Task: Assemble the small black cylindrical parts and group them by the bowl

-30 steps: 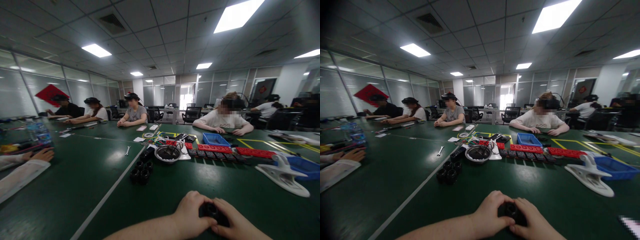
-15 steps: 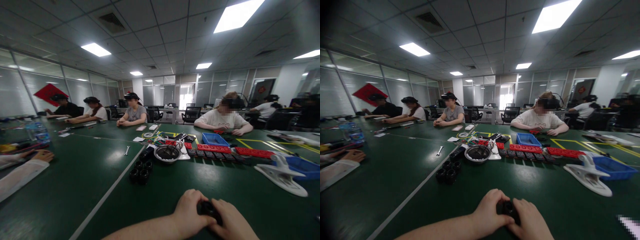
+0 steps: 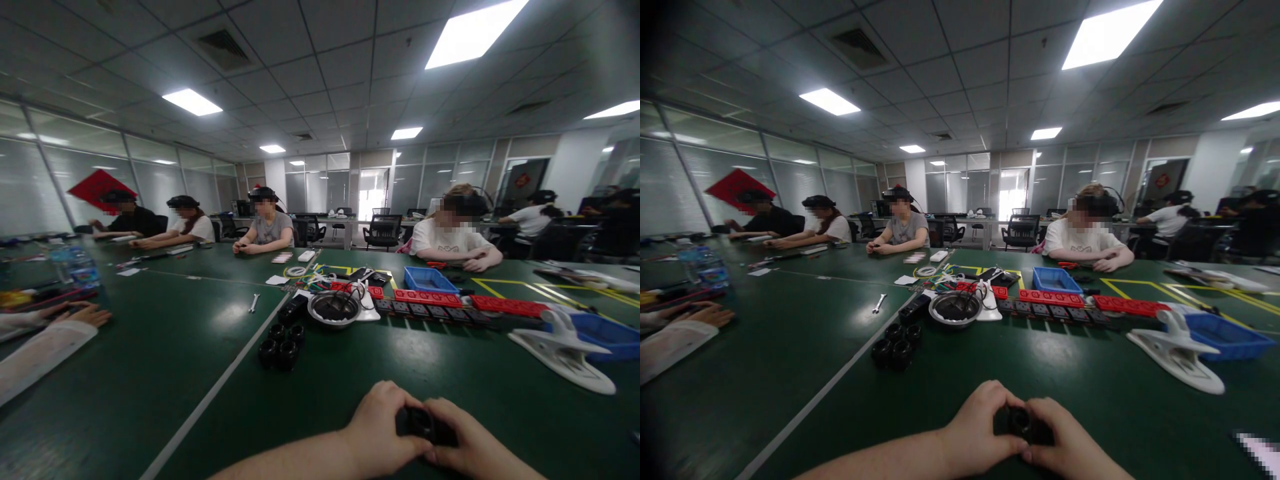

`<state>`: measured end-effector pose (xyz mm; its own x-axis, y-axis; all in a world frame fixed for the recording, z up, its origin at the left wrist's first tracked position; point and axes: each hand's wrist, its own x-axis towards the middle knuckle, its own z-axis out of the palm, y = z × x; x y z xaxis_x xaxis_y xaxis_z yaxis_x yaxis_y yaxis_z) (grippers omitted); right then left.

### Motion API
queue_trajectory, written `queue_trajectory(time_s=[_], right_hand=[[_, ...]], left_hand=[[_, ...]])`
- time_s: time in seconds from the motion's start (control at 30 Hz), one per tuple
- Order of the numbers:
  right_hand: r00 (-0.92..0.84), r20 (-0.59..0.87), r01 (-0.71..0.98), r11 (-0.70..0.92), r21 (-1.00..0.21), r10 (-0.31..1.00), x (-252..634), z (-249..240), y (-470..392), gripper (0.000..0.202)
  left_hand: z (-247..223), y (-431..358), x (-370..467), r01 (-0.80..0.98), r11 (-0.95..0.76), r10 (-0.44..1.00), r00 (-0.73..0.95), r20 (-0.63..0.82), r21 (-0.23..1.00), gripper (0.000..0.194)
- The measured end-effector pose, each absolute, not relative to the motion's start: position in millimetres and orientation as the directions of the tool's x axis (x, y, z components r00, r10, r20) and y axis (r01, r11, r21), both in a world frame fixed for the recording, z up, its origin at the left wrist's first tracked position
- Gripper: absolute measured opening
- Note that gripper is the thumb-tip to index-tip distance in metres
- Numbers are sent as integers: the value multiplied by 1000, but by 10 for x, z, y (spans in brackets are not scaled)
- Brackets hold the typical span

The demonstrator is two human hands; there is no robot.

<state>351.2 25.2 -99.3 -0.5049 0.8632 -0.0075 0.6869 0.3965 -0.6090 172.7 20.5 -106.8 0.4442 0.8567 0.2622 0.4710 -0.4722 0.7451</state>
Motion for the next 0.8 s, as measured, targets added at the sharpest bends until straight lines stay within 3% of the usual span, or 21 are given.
queue_trajectory(time_s=[0.23, 0.3, 0.43, 0.57, 0.67, 0.8], right_hand=[[-356, 124, 855, 376, -356, 926, 3356, -1087, 150, 25], [-388, 127, 834, 406, -374, 913, 3369, -1058, 143, 29], [-478, 71, 722, 437, -536, 876, 3469, -963, 174, 35], [-557, -10, 633, 416, -653, 831, 3546, -937, 231, 29], [-503, 1, 681, 397, -616, 864, 3525, -1028, 257, 26], [-403, 97, 784, 398, -476, 910, 3427, -1140, 218, 26]], left_hand=[[-1081, 176, 1773, 521, -359, 921, 333, 203, 774, 44], [-1065, 177, 1761, 513, -374, 913, 350, 209, 772, 43], [-1044, 195, 1717, 484, -447, 867, 440, 232, 753, 39], [-1049, 205, 1706, 487, -475, 844, 488, 222, 733, 38], [-1067, 205, 1723, 503, -451, 859, 468, 207, 737, 42], [-1097, 207, 1749, 519, -399, 892, 410, 189, 756, 44]])
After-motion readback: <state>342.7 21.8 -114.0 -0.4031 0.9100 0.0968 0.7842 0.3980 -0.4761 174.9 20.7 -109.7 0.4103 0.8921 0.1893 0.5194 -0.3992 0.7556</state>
